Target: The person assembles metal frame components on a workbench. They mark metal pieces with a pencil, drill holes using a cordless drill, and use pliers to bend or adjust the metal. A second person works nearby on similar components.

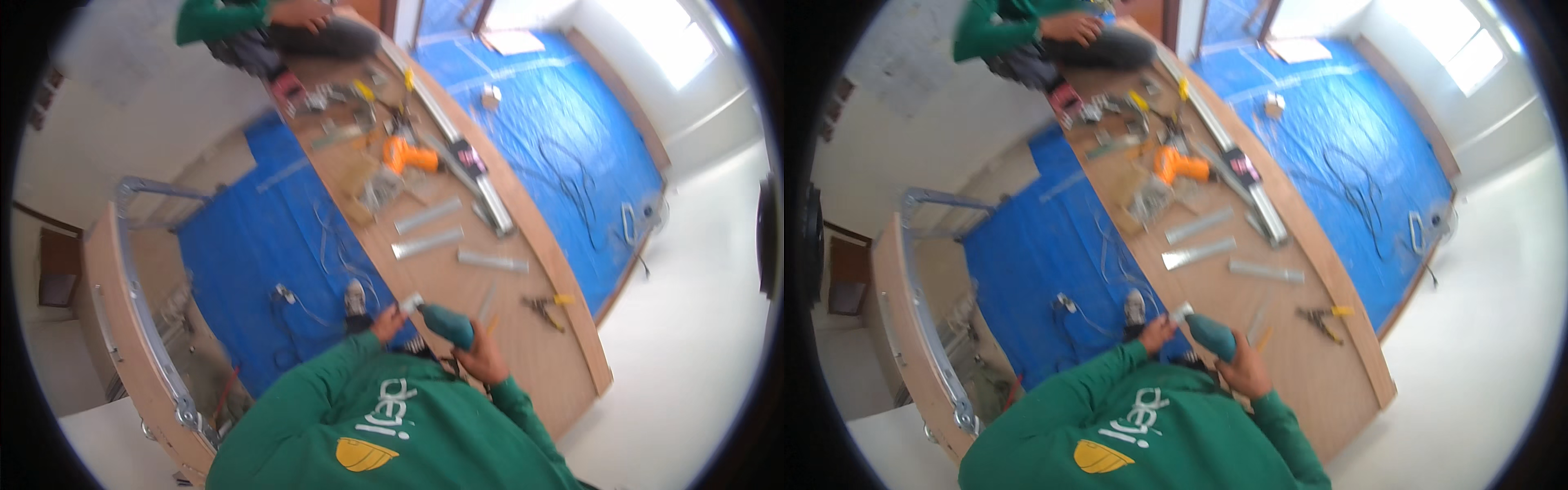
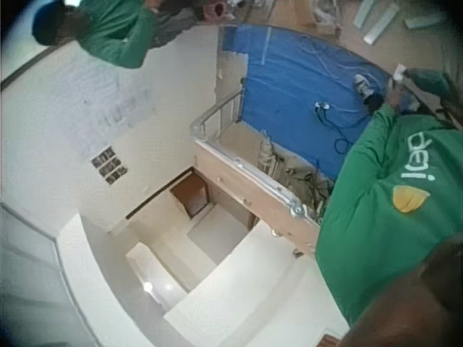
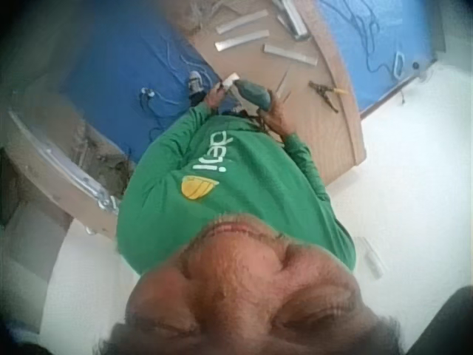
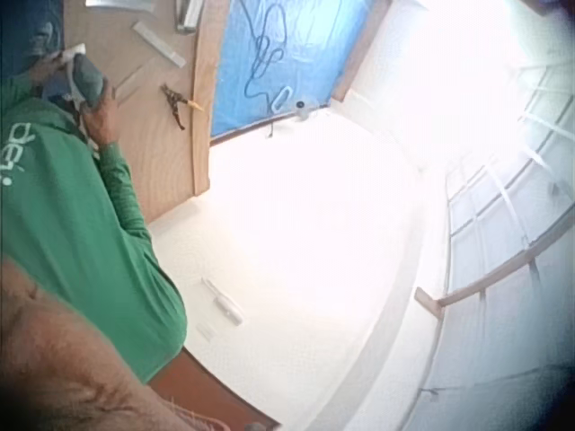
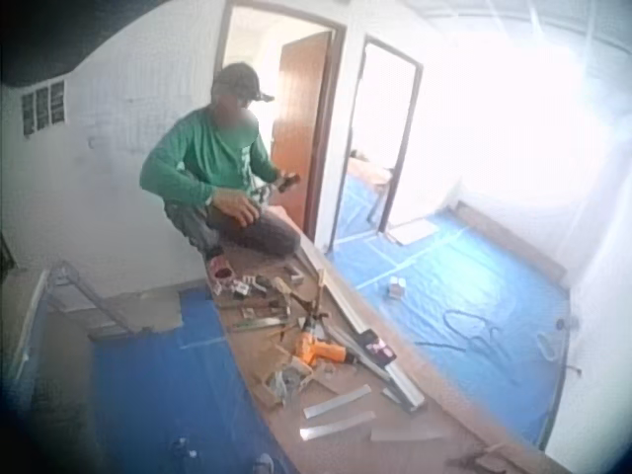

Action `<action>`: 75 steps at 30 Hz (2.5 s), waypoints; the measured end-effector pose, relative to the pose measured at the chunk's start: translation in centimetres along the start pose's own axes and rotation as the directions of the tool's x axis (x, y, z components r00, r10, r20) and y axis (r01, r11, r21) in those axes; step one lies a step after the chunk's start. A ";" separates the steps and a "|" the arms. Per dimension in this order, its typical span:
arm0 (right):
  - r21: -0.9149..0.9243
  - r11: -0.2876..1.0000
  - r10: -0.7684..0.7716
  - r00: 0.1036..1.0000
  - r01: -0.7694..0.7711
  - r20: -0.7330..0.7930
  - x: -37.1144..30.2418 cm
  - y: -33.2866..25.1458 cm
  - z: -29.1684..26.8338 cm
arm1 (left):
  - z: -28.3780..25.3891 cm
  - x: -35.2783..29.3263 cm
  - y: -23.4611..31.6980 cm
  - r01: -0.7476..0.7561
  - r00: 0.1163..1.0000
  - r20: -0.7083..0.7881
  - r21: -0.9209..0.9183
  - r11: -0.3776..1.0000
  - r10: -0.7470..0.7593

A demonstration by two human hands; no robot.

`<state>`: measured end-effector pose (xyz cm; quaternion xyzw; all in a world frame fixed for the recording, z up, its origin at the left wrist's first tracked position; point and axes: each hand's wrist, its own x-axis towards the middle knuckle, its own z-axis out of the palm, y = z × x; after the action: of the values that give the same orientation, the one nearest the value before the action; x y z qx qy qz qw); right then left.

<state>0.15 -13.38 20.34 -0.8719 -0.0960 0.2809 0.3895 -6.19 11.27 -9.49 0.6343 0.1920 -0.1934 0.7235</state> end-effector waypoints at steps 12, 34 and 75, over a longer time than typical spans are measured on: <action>0.176 0.964 -0.035 0.754 0.198 -0.656 1.0 -1.2 -4.7 | 0.3 1.3 0.0 0.116 0.980 -0.198 0.696 0.709 0.033; 0.254 0.965 0.008 0.957 0.069 -0.289 -4.1 -1.7 -1.9 | -2.0 3.0 -2.4 0.459 0.832 0.251 -0.813 0.359 -0.495; -0.204 0.956 0.239 0.963 -0.211 0.122 2.2 -6.6 2.4 | 2.5 5.4 -3.2 0.435 0.789 0.028 -0.732 0.525 -0.614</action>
<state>0.94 -6.55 22.96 -0.8873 -0.0504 0.3759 0.2623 -3.17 8.20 -14.66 0.2373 0.5169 -0.2388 0.7871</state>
